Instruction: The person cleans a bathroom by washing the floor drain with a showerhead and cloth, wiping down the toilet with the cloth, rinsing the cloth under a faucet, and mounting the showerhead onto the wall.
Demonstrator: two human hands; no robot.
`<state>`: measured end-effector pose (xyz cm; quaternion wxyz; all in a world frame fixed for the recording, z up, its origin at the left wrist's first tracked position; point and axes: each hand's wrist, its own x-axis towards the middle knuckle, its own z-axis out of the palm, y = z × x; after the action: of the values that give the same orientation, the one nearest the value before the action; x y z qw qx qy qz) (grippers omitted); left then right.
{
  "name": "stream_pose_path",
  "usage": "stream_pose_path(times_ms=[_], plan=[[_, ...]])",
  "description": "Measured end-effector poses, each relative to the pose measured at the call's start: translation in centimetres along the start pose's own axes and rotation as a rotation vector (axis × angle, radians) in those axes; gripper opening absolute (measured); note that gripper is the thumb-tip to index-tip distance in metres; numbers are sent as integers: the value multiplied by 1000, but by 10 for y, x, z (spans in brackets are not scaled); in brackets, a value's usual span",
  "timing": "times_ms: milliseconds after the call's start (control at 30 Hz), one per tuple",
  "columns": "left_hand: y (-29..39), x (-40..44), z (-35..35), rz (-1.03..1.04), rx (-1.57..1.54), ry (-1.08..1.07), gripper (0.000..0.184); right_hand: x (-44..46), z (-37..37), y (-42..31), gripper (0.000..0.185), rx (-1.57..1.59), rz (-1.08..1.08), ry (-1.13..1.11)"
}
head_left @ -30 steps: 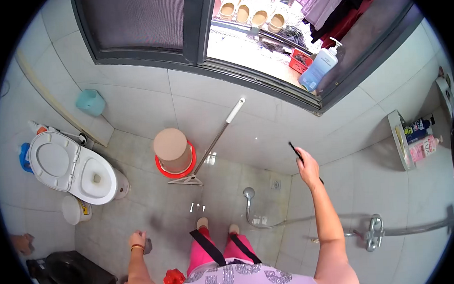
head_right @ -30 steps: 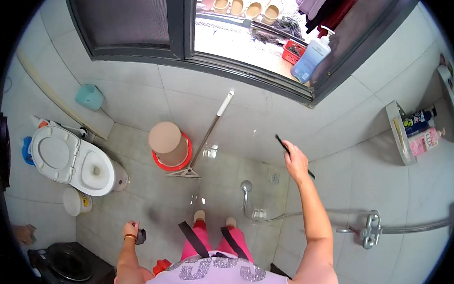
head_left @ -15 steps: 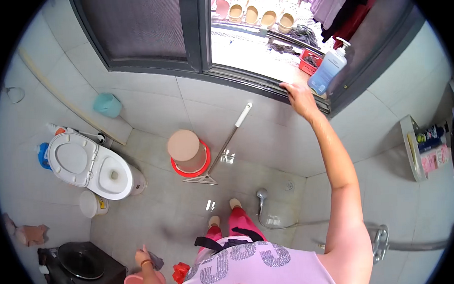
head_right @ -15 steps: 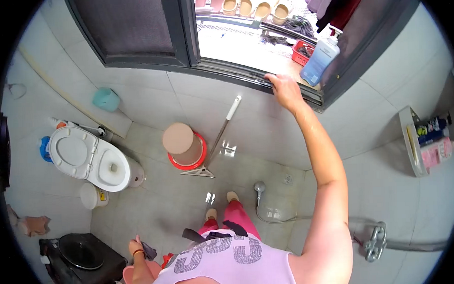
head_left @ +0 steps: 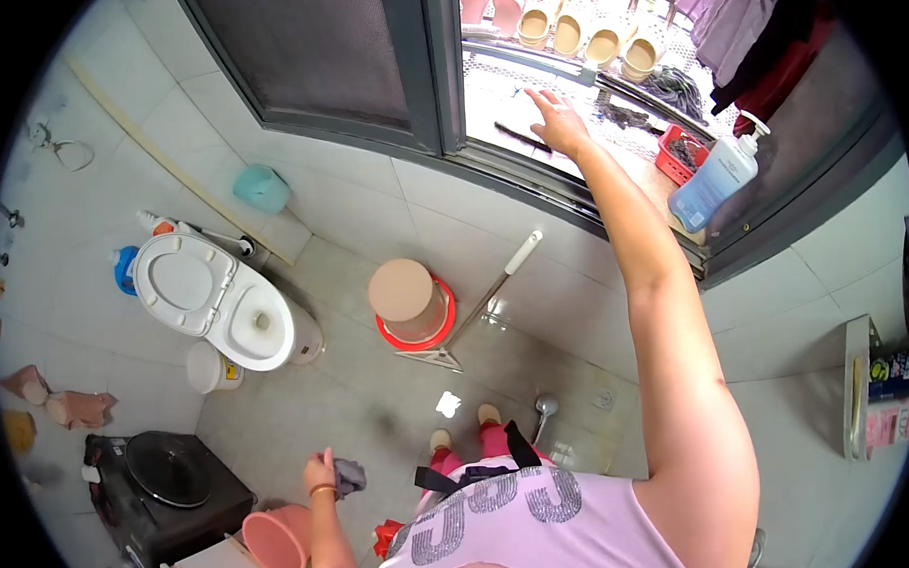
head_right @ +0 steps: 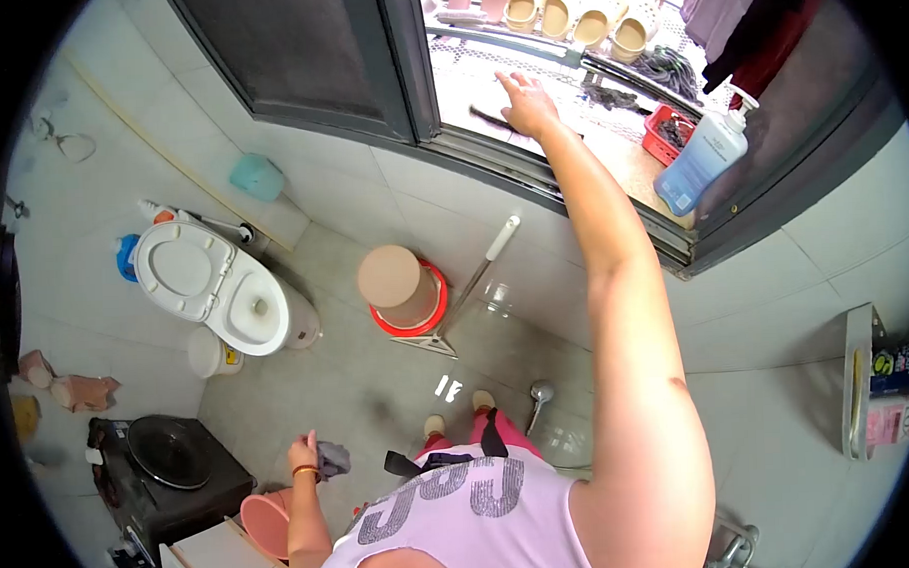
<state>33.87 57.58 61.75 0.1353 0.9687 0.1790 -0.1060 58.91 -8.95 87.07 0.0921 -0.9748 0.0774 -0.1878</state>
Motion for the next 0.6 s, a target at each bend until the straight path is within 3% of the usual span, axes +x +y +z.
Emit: stream_pose_path(times_ms=[33,100,133,167,200,233,300,367,400,433,467,500,567,600], plan=[[12,2,-2,51,-34,-10,44,-3,6,-9,56,22,-107,137],[46,5,-10,82,-121,-9,42,-38,2,-44,47,370,-138,108],[67,5,-13,118,-214,-12,41,-64,15,-57,38,590,-15,9],[91,6,-15,192,-301,-23,37,-89,30,-64,34,757,-123,-106],[114,4,-20,265,-383,-36,34,-119,45,-71,29,712,-98,-313],[140,1,-25,353,-495,-65,30,-151,94,-64,26,730,-294,-311],[200,-15,-48,534,-646,-159,26,-218,107,-85,38,1049,105,-698],[257,-38,-77,738,-716,-301,27,-261,131,-86,37,1148,411,-844],[279,-48,-88,847,-738,-385,30,-274,126,-89,37,1152,424,-827],[300,-57,-97,863,-731,-398,30,-286,117,-93,37,1310,562,-852],[318,-66,-104,1003,-674,-466,32,-294,110,-93,37,1471,703,-872],[330,-74,-105,1140,-614,-536,34,-300,114,-86,37,1477,720,-856],[345,-84,-92,1205,-512,-536,37,-309,126,-69,33,1766,612,-969],[349,-87,-86,1259,-416,-515,40,-310,111,-63,22,1697,612,-931]])
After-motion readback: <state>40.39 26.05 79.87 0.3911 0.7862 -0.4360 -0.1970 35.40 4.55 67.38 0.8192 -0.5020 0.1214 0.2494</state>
